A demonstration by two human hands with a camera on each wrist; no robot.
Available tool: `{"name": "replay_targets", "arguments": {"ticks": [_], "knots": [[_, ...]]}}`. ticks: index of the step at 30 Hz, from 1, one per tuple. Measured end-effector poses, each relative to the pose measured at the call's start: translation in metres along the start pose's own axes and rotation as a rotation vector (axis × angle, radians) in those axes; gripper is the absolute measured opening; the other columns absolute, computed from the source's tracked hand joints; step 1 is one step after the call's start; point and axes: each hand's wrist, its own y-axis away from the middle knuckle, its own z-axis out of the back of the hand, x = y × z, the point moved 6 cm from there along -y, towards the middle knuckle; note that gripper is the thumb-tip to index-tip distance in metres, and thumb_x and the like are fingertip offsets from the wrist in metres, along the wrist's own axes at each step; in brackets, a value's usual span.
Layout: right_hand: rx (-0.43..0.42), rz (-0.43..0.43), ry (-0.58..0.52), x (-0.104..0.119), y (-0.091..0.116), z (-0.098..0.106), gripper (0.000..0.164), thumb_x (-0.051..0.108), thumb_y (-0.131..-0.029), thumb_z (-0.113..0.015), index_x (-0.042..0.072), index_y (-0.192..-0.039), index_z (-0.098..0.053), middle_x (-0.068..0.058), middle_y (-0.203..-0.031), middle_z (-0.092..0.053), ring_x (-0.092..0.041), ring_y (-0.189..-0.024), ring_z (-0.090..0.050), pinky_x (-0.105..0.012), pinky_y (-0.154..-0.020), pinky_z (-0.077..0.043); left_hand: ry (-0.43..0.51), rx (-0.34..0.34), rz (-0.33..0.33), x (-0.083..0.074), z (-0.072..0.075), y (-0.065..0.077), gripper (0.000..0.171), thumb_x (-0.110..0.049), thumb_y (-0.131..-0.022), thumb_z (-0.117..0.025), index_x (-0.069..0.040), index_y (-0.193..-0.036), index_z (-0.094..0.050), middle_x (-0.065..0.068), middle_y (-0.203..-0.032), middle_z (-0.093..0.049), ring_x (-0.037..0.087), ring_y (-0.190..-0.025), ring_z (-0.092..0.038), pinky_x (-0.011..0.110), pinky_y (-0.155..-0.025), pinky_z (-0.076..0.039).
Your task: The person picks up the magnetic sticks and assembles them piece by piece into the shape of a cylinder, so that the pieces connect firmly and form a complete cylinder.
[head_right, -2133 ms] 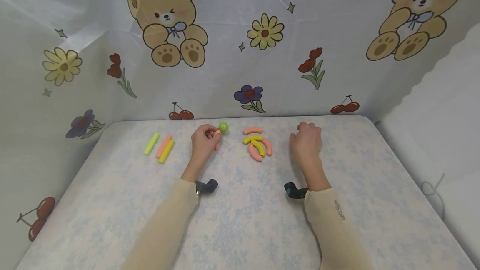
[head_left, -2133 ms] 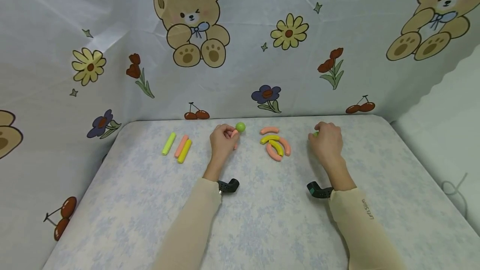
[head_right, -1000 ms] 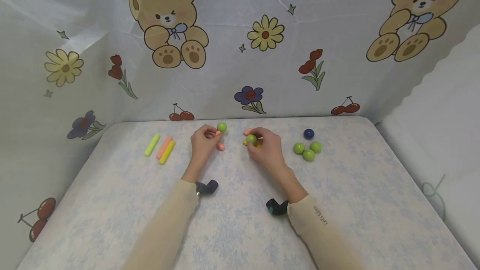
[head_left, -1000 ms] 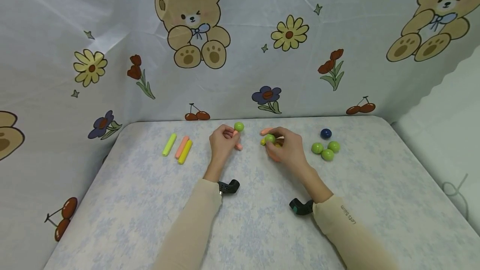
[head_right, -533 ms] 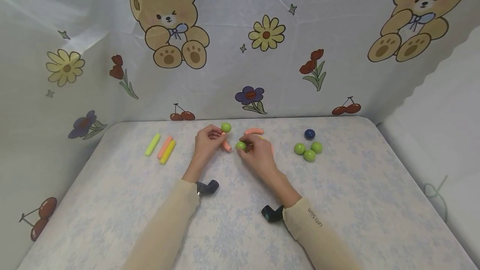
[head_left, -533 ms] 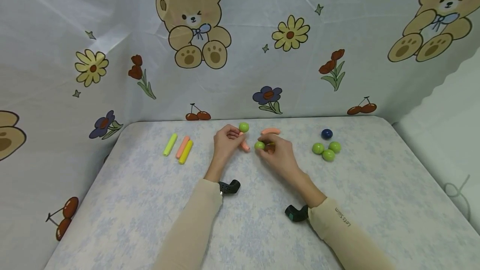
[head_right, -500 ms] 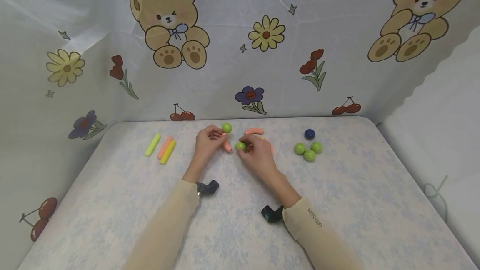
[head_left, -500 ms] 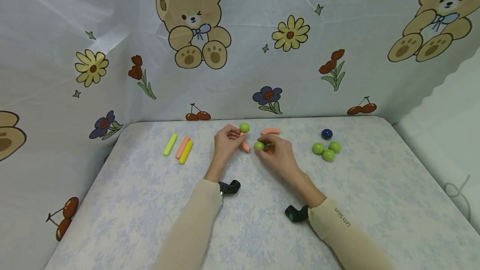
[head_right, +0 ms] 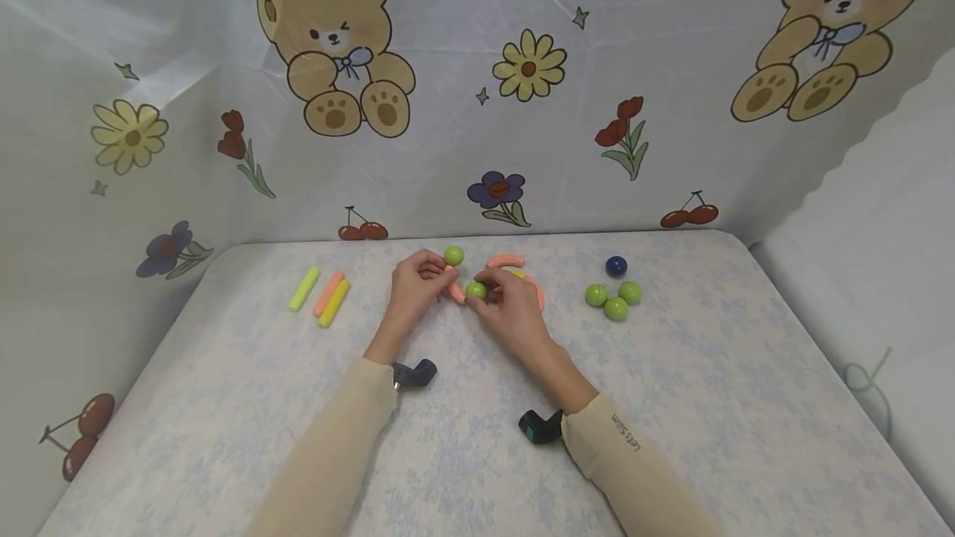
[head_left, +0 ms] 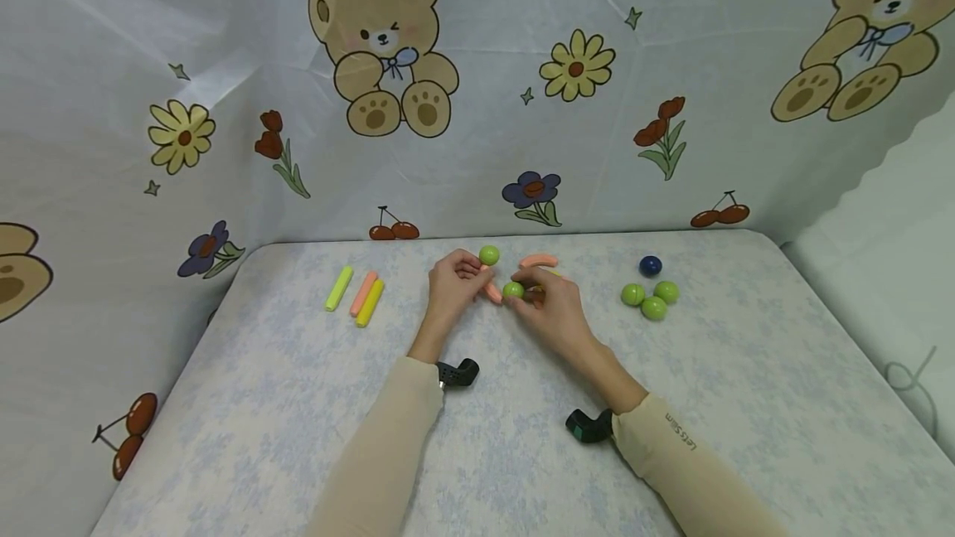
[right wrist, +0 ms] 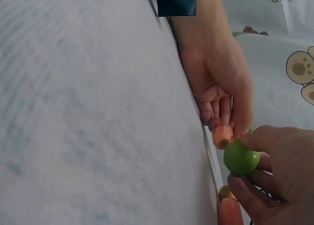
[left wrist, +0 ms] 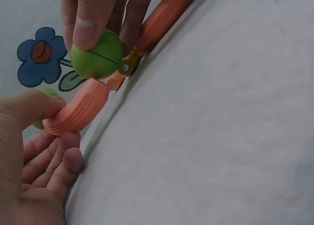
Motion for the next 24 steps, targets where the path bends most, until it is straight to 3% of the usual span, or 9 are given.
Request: {"name": "replay_targets", "arguments": {"ticks": [10,13,18,24], "knots": [[0.024,0.011,-0.009,0.001,0.001,-0.002,0.025,0.004,-0.089,-0.083,0.000,-0.113,-0.075,-0.014,-0.108,-0.078,-0.028,-0.090,-0.079,-0.042,-0.083,-0.063,0.058,-0.040,0.011,-0.001,0.002,0.000,0.019,-0.011,-0.092,-0.082,-0.001,-0.099,-0.067,0.008,-0.084,-0.068,0.012,-0.058,-0.061,0.023,-0.049,-0.050],[-0.012,0.021,0.017,0.001,0.001,0.001,0.023,0.006,-0.092,-0.080,0.001,-0.113,-0.075,-0.014,-0.108,-0.078,-0.027,-0.092,-0.078,-0.043,-0.083,-0.063,0.037,-0.043,0.016,0.000,0.001,0.000,0.018,-0.012,-0.092,-0.082,-0.004,-0.098,-0.067,0.006,-0.084,-0.068,0.010,-0.063,-0.062,0.022,-0.053,-0.051],[-0.096,0.026,0.143,0.000,0.000,0.010,0.024,0.001,-0.093,-0.074,0.000,-0.118,-0.074,-0.014,-0.110,-0.075,-0.030,-0.093,-0.070,-0.045,-0.081,-0.056,-0.019,-0.051,-0.002,-0.002,0.001,-0.001,0.015,-0.012,-0.090,-0.082,-0.006,-0.095,-0.069,0.005,-0.083,-0.068,0.009,-0.071,-0.061,0.020,-0.065,-0.050],[-0.023,-0.010,0.327,-0.004,0.000,0.009,0.022,-0.002,-0.089,-0.074,-0.001,-0.111,-0.073,-0.013,-0.097,-0.068,-0.027,-0.085,-0.054,-0.040,-0.075,-0.045,-0.057,-0.019,-0.001,-0.003,-0.001,-0.001,0.015,-0.013,-0.090,-0.082,-0.007,-0.093,-0.068,0.003,-0.081,-0.066,0.011,-0.069,-0.058,0.021,-0.064,-0.047]]}}
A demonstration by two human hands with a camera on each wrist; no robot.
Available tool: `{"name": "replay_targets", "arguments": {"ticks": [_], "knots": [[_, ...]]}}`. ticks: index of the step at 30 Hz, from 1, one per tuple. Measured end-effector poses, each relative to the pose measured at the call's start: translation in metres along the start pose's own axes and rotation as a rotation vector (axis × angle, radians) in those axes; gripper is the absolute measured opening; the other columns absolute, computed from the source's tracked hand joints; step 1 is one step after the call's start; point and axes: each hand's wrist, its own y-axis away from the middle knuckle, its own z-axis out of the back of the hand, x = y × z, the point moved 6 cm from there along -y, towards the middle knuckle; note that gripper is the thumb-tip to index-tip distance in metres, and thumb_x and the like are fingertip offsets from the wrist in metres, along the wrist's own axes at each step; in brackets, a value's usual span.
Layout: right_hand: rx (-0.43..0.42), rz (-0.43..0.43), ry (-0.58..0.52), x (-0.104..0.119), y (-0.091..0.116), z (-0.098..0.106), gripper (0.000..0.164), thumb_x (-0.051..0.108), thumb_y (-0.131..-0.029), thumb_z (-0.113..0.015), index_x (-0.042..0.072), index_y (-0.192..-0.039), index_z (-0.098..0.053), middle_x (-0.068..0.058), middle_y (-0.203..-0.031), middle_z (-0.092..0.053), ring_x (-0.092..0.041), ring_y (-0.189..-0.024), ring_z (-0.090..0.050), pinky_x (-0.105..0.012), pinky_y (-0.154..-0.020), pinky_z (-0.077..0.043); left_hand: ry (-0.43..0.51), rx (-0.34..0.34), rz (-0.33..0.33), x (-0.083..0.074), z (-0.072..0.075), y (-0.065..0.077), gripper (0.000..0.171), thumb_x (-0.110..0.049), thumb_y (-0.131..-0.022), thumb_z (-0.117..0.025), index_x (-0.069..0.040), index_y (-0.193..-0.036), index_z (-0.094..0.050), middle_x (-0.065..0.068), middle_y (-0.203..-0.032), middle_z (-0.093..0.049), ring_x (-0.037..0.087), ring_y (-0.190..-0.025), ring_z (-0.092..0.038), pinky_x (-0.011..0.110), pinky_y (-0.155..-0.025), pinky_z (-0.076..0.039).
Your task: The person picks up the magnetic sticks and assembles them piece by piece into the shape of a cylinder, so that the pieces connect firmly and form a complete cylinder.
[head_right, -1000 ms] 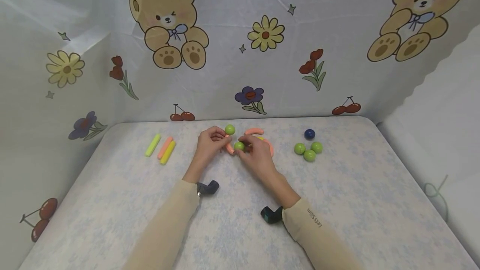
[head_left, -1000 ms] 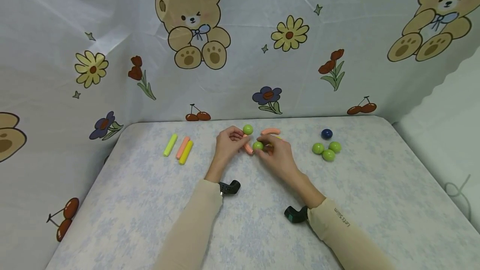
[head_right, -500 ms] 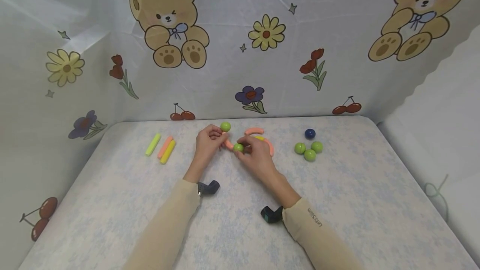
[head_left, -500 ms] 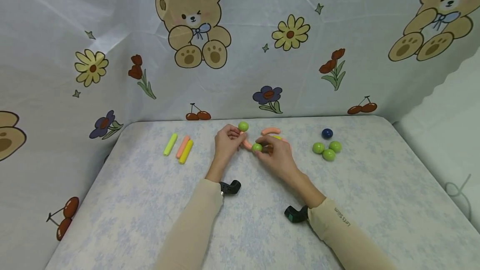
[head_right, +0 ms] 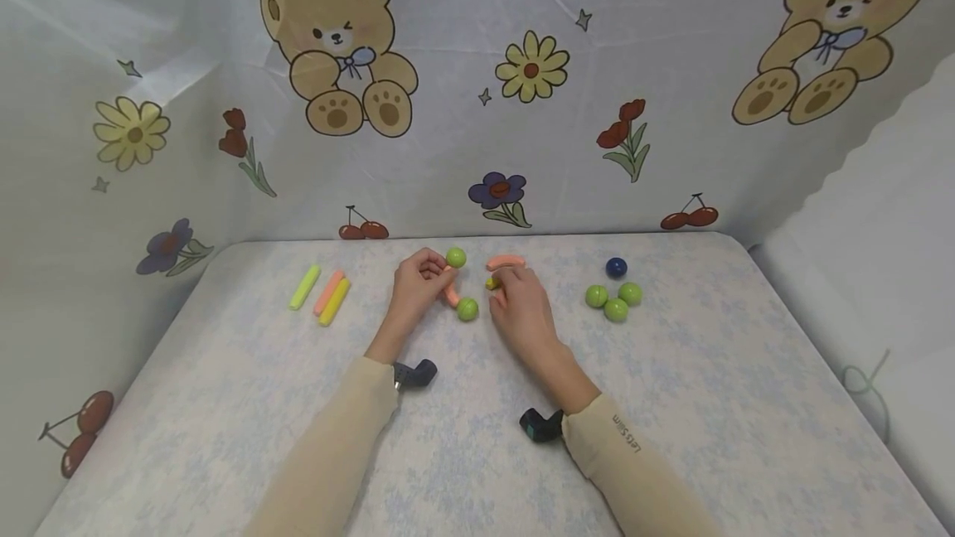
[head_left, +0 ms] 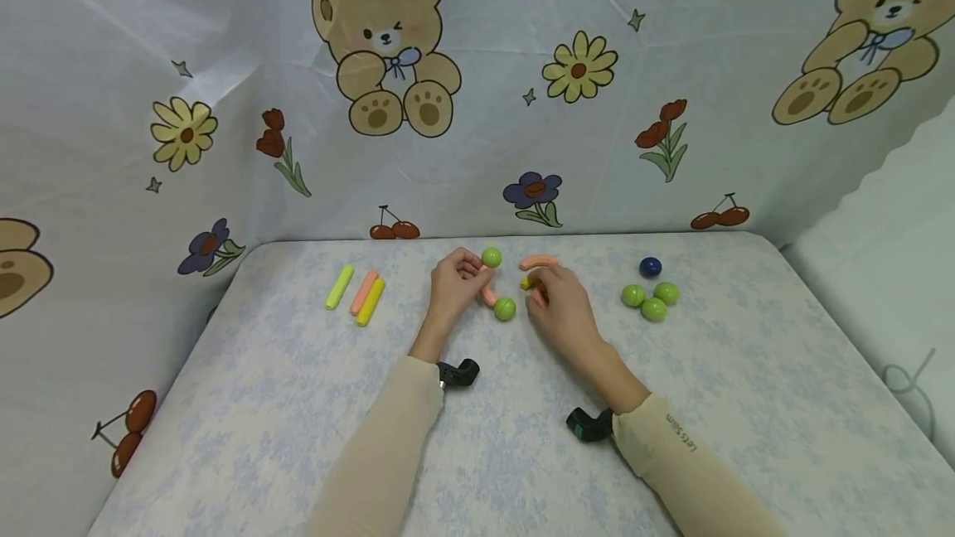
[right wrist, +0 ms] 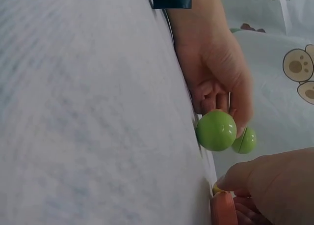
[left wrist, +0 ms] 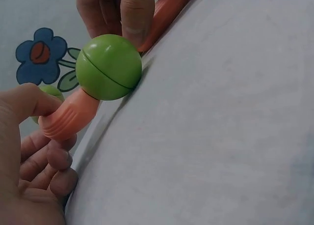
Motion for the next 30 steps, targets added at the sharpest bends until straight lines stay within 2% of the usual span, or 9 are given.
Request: {"name": "replay_targets", "arguments": {"ticks": [9,14,19,23,27,30], "knots": [[0.020,0.032,0.049,0.004,0.001,-0.001,0.010,-0.003,-0.089,-0.073,0.002,-0.098,-0.074,-0.009,-0.090,-0.063,-0.019,-0.072,-0.052,-0.034,-0.066,-0.043,0.002,0.046,-0.013,-0.001,-0.001,0.000,0.016,-0.016,-0.091,-0.081,-0.009,-0.091,-0.067,0.002,-0.079,-0.065,0.011,-0.067,-0.058,0.023,-0.060,-0.047],[0.049,-0.003,0.034,0.001,0.001,-0.002,0.007,-0.001,-0.090,-0.072,0.004,-0.095,-0.071,-0.007,-0.082,-0.062,-0.019,-0.072,-0.055,-0.034,-0.067,-0.045,0.009,0.125,-0.026,-0.001,-0.004,-0.001,0.016,-0.017,-0.090,-0.083,-0.008,-0.091,-0.069,0.001,-0.078,-0.065,0.011,-0.065,-0.056,0.023,-0.058,-0.045],[0.036,-0.058,-0.101,-0.002,0.000,-0.002,0.013,0.004,-0.094,-0.073,0.001,-0.106,-0.074,-0.010,-0.091,-0.075,-0.021,-0.079,-0.070,-0.038,-0.073,-0.058,-0.002,0.211,-0.027,0.001,-0.003,-0.001,0.016,-0.019,-0.090,-0.084,-0.011,-0.092,-0.071,0.001,-0.078,-0.066,0.012,-0.066,-0.057,0.024,-0.059,-0.044],[0.013,-0.136,-0.218,-0.008,-0.001,-0.001,0.018,0.010,-0.097,-0.075,0.001,-0.112,-0.074,-0.013,-0.097,-0.078,-0.023,-0.085,-0.076,-0.039,-0.078,-0.062,-0.010,0.265,-0.034,0.002,-0.003,-0.001,0.016,-0.021,-0.091,-0.085,-0.012,-0.093,-0.071,0.002,-0.080,-0.070,0.014,-0.068,-0.060,0.026,-0.062,-0.046],[0.005,-0.266,-0.346,-0.017,-0.001,0.000,0.023,0.018,-0.100,-0.075,0.005,-0.118,-0.074,-0.010,-0.102,-0.079,-0.020,-0.093,-0.077,-0.031,-0.080,-0.061,-0.020,0.311,-0.049,0.002,-0.004,-0.001,0.015,-0.024,-0.092,-0.084,-0.014,-0.095,-0.073,0.002,-0.084,-0.072,0.016,-0.070,-0.062,0.028,-0.064,-0.047],[0.016,-0.360,-0.474,-0.023,0.000,-0.001,0.023,0.023,-0.103,-0.071,0.006,-0.119,-0.074,-0.011,-0.106,-0.079,-0.017,-0.094,-0.076,-0.022,-0.076,-0.057,-0.012,0.352,-0.056,0.002,-0.005,0.000,0.015,-0.026,-0.093,-0.083,-0.015,-0.098,-0.074,0.003,-0.086,-0.072,0.018,-0.071,-0.062,0.029,-0.065,-0.048]]}}
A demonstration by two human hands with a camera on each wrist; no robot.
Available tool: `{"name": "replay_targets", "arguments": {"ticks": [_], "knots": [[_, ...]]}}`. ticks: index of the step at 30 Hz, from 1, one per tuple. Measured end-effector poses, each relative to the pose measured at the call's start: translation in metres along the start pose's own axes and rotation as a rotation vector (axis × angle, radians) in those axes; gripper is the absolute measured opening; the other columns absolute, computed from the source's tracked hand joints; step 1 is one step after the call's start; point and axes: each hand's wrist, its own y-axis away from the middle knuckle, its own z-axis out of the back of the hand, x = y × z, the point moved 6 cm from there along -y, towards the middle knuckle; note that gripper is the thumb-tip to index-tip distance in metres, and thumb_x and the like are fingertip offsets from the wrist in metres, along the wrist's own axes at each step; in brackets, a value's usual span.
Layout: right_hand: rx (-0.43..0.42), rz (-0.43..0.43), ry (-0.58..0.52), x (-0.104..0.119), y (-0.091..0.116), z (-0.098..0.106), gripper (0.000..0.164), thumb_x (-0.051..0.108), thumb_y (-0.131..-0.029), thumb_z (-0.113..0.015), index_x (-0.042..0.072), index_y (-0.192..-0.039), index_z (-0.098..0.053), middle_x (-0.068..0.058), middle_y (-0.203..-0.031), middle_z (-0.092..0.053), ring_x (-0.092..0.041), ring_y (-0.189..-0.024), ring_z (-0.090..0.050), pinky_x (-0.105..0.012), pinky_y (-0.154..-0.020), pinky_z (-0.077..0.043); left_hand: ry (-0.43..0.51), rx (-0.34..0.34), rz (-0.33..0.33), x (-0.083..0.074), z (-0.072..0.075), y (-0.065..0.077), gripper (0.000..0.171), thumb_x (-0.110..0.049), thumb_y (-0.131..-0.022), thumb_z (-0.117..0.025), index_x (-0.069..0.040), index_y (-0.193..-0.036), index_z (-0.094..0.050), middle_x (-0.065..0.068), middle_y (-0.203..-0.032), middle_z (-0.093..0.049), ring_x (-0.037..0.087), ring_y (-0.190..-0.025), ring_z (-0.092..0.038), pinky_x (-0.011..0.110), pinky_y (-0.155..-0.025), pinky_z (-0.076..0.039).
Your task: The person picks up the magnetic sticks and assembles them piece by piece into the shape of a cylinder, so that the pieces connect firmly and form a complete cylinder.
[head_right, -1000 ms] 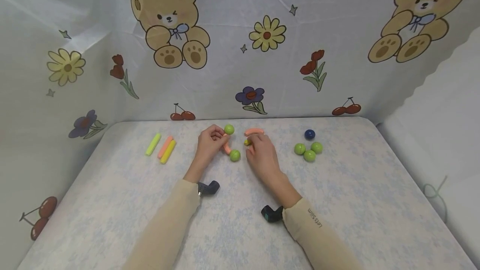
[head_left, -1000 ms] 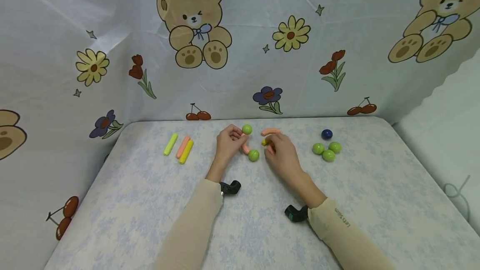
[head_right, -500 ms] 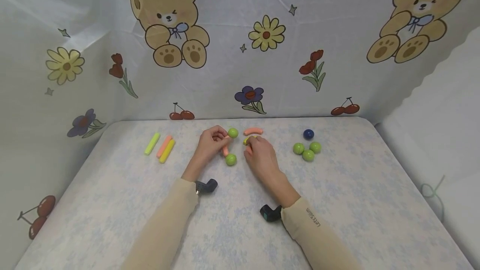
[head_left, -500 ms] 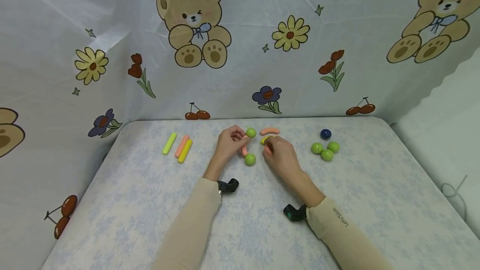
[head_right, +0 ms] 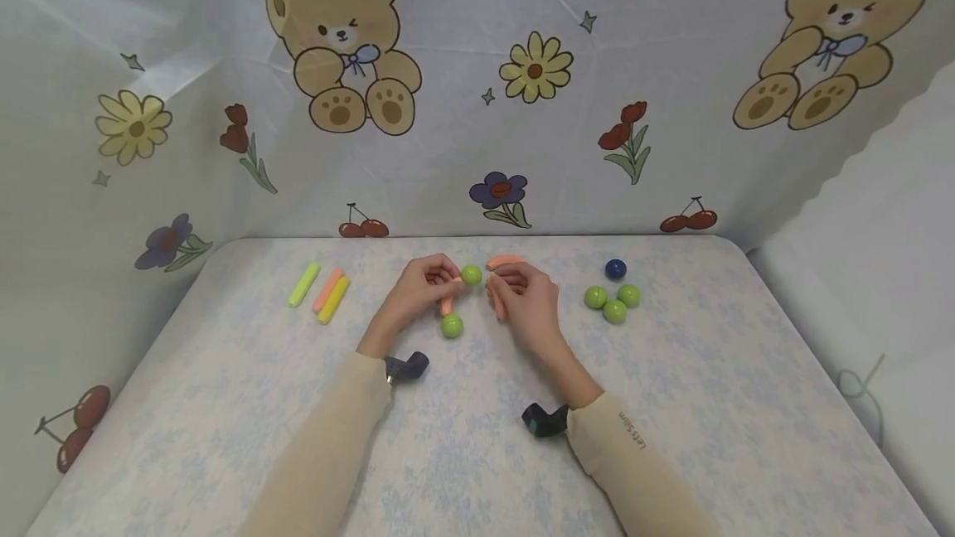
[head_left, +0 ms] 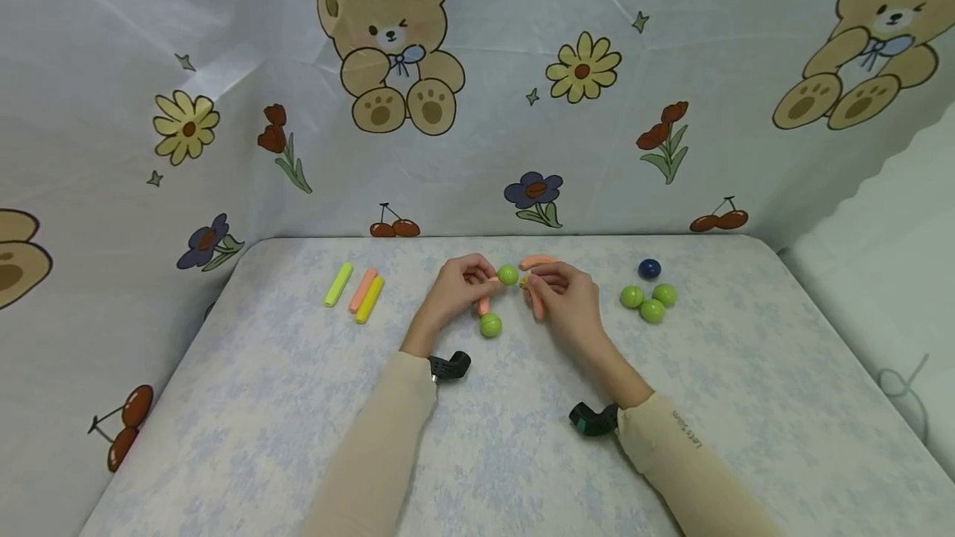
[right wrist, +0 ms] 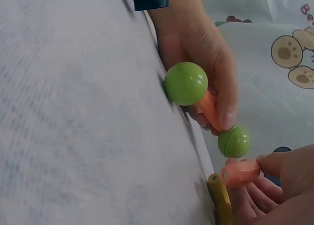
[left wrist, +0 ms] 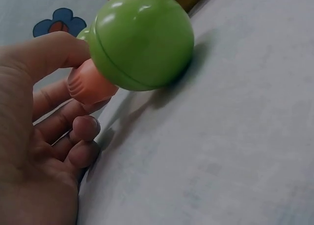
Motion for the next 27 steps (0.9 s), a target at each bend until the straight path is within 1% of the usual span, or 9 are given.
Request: {"name": "replay_targets", "arguments": {"ticks": [3,4,9,13,17,20,22,24,27], "knots": [[0.027,-0.056,-0.094,-0.003,0.000,0.001,0.026,0.024,-0.106,-0.067,0.004,-0.122,-0.073,-0.017,-0.109,-0.077,-0.018,-0.091,-0.076,-0.017,-0.071,-0.054,0.005,0.034,-0.011,-0.002,-0.002,0.001,0.016,-0.028,-0.093,-0.083,-0.016,-0.099,-0.075,0.004,-0.088,-0.071,0.019,-0.072,-0.062,0.030,-0.065,-0.049],[0.041,-0.064,-0.109,-0.004,0.000,0.000,0.027,0.024,-0.106,-0.066,0.003,-0.123,-0.073,-0.018,-0.110,-0.077,-0.019,-0.091,-0.077,-0.017,-0.071,-0.054,0.006,0.040,-0.014,-0.002,-0.003,0.001,0.016,-0.028,-0.093,-0.083,-0.016,-0.100,-0.075,0.004,-0.088,-0.071,0.019,-0.072,-0.062,0.030,-0.065,-0.049],[0.088,-0.073,-0.165,-0.005,-0.001,-0.003,0.033,0.024,-0.108,-0.063,0.000,-0.129,-0.070,-0.023,-0.113,-0.076,-0.031,-0.095,-0.079,-0.019,-0.073,-0.057,0.003,0.041,-0.020,-0.004,-0.003,0.002,0.014,-0.027,-0.094,-0.082,-0.016,-0.100,-0.075,0.005,-0.088,-0.070,0.020,-0.072,-0.062,0.030,-0.065,-0.049],[0.098,-0.070,-0.182,-0.005,-0.002,-0.005,0.033,0.023,-0.108,-0.062,-0.001,-0.130,-0.069,-0.024,-0.115,-0.075,-0.035,-0.096,-0.078,-0.020,-0.072,-0.058,0.004,0.040,-0.018,-0.004,-0.002,0.002,0.014,-0.028,-0.095,-0.082,-0.016,-0.100,-0.076,0.005,-0.088,-0.071,0.021,-0.073,-0.062,0.032,-0.067,-0.049],[0.103,-0.054,-0.160,-0.005,-0.002,-0.006,0.033,0.026,-0.107,-0.064,0.002,-0.128,-0.070,-0.021,-0.112,-0.076,-0.032,-0.095,-0.078,-0.019,-0.074,-0.057,0.001,0.035,-0.015,-0.003,-0.002,0.001,0.015,-0.028,-0.094,-0.082,-0.016,-0.100,-0.076,0.005,-0.089,-0.071,0.022,-0.073,-0.062,0.033,-0.067,-0.049],[0.099,-0.009,-0.097,-0.003,-0.001,-0.006,0.032,0.030,-0.105,-0.068,0.006,-0.124,-0.072,-0.016,-0.109,-0.078,-0.028,-0.097,-0.078,-0.020,-0.078,-0.057,-0.001,0.021,-0.014,-0.004,-0.001,0.001,0.015,-0.029,-0.094,-0.083,-0.017,-0.099,-0.076,0.004,-0.088,-0.072,0.021,-0.073,-0.063,0.032,-0.067,-0.049],[0.087,0.029,-0.051,0.000,0.000,-0.005,0.030,0.031,-0.104,-0.070,0.007,-0.122,-0.073,-0.013,-0.108,-0.078,-0.025,-0.099,-0.077,-0.025,-0.083,-0.058,-0.003,0.011,-0.015,-0.003,0.000,0.001,0.016,-0.030,-0.093,-0.083,-0.018,-0.099,-0.076,0.003,-0.088,-0.072,0.020,-0.072,-0.064,0.031,-0.067,-0.050],[0.058,0.075,0.024,0.004,0.000,-0.003,0.027,0.029,-0.104,-0.070,0.008,-0.121,-0.074,-0.009,-0.109,-0.078,-0.021,-0.101,-0.076,-0.030,-0.086,-0.058,-0.003,0.002,-0.013,-0.003,0.003,0.001,0.016,-0.030,-0.092,-0.084,-0.017,-0.098,-0.077,0.003,-0.087,-0.073,0.019,-0.072,-0.064,0.030,-0.066,-0.050],[0.022,0.135,0.066,0.008,0.000,0.000,0.022,0.021,-0.105,-0.068,0.009,-0.121,-0.075,-0.006,-0.115,-0.078,-0.019,-0.104,-0.074,-0.039,-0.091,-0.058,-0.004,-0.008,-0.006,-0.002,0.008,0.003,0.015,-0.030,-0.092,-0.084,-0.017,-0.096,-0.078,0.004,-0.087,-0.073,0.019,-0.071,-0.064,0.030,-0.064,-0.050]]}}
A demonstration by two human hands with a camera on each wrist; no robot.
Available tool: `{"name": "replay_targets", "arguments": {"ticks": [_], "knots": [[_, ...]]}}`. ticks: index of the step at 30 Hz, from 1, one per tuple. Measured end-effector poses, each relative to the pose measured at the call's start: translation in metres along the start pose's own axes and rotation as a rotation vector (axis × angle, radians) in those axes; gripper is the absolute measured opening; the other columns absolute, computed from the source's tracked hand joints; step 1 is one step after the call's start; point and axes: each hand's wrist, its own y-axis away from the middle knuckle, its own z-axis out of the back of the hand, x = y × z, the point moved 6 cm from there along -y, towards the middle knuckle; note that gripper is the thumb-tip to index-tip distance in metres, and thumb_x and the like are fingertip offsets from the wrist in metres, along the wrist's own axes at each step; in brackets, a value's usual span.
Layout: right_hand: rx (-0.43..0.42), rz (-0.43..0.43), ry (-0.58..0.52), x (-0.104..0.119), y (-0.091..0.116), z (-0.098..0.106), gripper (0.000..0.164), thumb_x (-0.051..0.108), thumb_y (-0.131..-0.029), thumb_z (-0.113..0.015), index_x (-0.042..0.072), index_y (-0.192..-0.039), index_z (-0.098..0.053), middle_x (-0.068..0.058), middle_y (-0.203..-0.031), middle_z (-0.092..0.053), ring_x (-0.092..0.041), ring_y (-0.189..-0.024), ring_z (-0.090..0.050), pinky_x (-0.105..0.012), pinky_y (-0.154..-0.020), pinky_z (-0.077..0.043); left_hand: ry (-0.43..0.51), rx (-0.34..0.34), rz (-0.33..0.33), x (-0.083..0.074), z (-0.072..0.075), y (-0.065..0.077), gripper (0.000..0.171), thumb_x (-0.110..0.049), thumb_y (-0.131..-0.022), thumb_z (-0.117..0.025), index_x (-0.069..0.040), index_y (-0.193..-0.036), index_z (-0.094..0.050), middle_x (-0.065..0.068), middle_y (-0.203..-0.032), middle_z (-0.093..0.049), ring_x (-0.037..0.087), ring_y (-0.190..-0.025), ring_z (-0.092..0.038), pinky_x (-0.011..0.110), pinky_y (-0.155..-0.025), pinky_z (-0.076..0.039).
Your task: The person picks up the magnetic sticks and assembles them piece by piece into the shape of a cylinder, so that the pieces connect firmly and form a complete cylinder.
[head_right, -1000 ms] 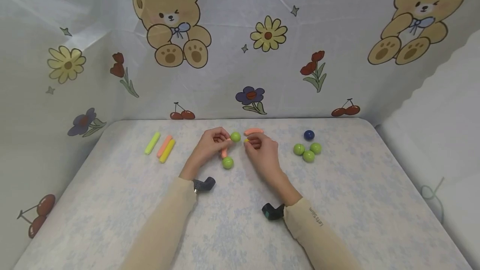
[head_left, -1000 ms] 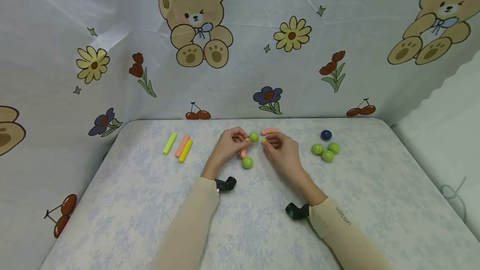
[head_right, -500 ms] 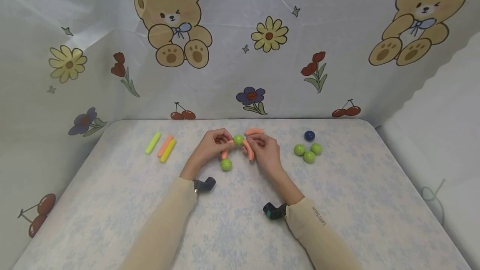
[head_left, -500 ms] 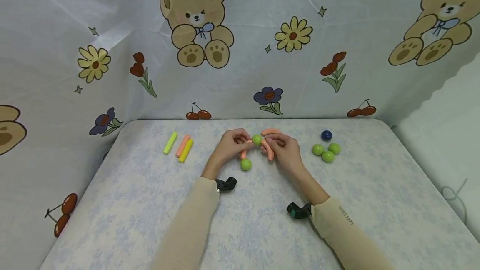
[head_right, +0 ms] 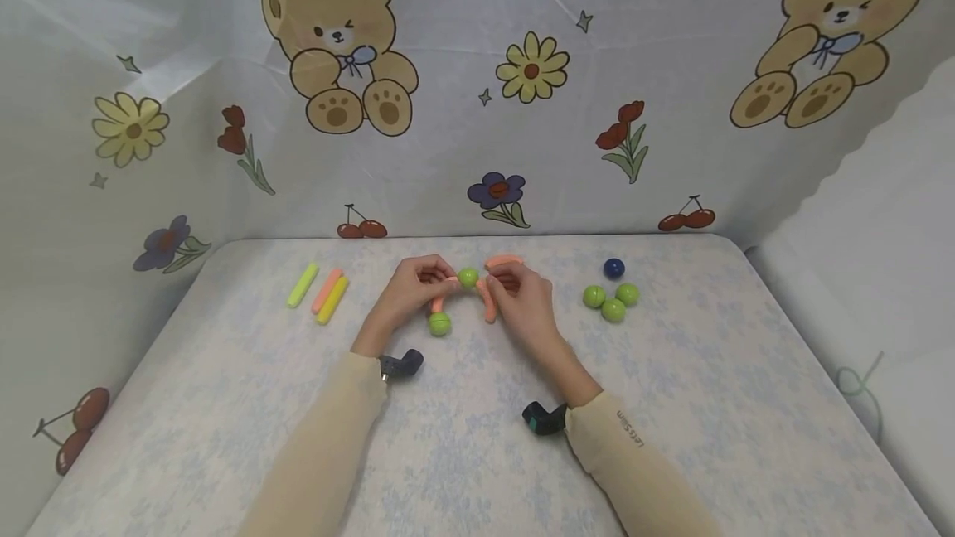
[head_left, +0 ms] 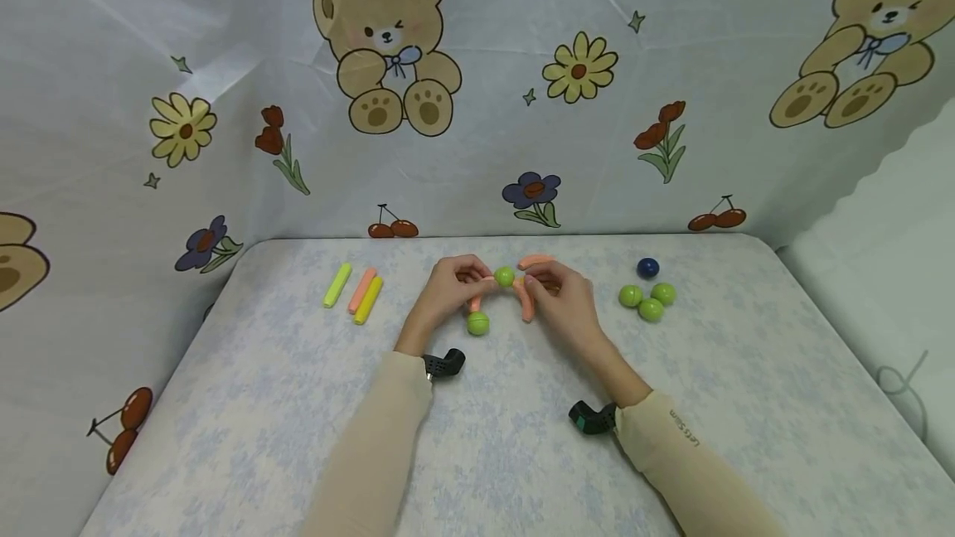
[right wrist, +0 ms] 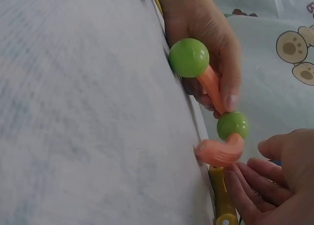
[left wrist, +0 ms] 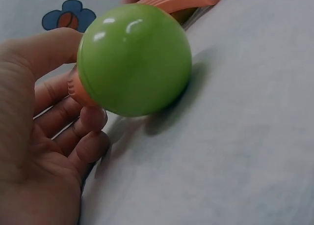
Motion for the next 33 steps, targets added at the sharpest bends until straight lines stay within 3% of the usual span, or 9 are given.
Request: {"name": "replay_targets", "arguments": {"ticks": [5,12,19,23,29,33], "knots": [[-0.052,0.033,0.056,0.000,-0.002,0.008,0.021,0.008,-0.103,-0.064,0.008,-0.121,-0.074,-0.008,-0.126,-0.075,-0.023,-0.110,-0.073,-0.046,-0.093,-0.059,-0.038,-0.022,0.023,0.003,0.014,0.002,0.014,-0.028,-0.092,-0.084,-0.016,-0.095,-0.077,0.004,-0.087,-0.073,0.019,-0.071,-0.063,0.029,-0.063,-0.049],[-0.107,-0.020,0.389,-0.005,-0.010,0.046,0.028,0.003,-0.100,-0.063,-0.002,-0.127,-0.068,-0.026,-0.126,-0.066,-0.044,-0.118,-0.058,-0.058,-0.102,-0.047,-0.087,-0.115,0.048,0.008,0.034,0.006,0.013,-0.023,-0.091,-0.083,-0.013,-0.093,-0.075,0.005,-0.081,-0.070,0.018,-0.068,-0.059,0.028,-0.062,-0.047],[0.048,-0.239,0.717,-0.022,-0.010,0.083,0.041,0.006,-0.095,-0.065,-0.011,-0.132,-0.062,-0.037,-0.130,-0.057,-0.058,-0.124,-0.049,-0.071,-0.103,-0.040,-0.107,-0.222,0.058,0.009,0.041,0.005,0.014,-0.020,-0.091,-0.083,-0.010,-0.091,-0.074,0.004,-0.079,-0.068,0.016,-0.069,-0.058,0.025,-0.062,-0.047],[0.130,-0.273,0.754,-0.029,-0.009,0.086,0.041,0.005,-0.093,-0.065,-0.012,-0.131,-0.063,-0.036,-0.127,-0.060,-0.057,-0.124,-0.050,-0.066,-0.103,-0.045,-0.116,-0.255,0.074,0.010,0.042,0.005,0.015,-0.021,-0.091,-0.083,-0.010,-0.090,-0.073,0.004,-0.079,-0.067,0.017,-0.069,-0.058,0.026,-0.062,-0.047],[0.173,-0.279,0.750,-0.029,-0.010,0.082,0.036,0.004,-0.092,-0.070,-0.013,-0.123,-0.066,-0.033,-0.120,-0.065,-0.050,-0.117,-0.057,-0.059,-0.099,-0.050,-0.136,-0.323,0.112,0.011,0.044,0.006,0.016,-0.023,-0.092,-0.082,-0.010,-0.090,-0.073,0.003,-0.080,-0.067,0.016,-0.071,-0.058,0.027,-0.065,-0.046],[0.236,-0.297,0.739,-0.023,-0.010,0.082,0.044,0.012,-0.092,-0.077,-0.013,-0.125,-0.064,-0.033,-0.122,-0.065,-0.050,-0.116,-0.058,-0.058,-0.098,-0.051,-0.146,-0.340,0.123,0.012,0.044,0.006,0.016,-0.023,-0.092,-0.082,-0.010,-0.089,-0.073,0.003,-0.079,-0.066,0.016,-0.070,-0.057,0.026,-0.064,-0.045]]}}
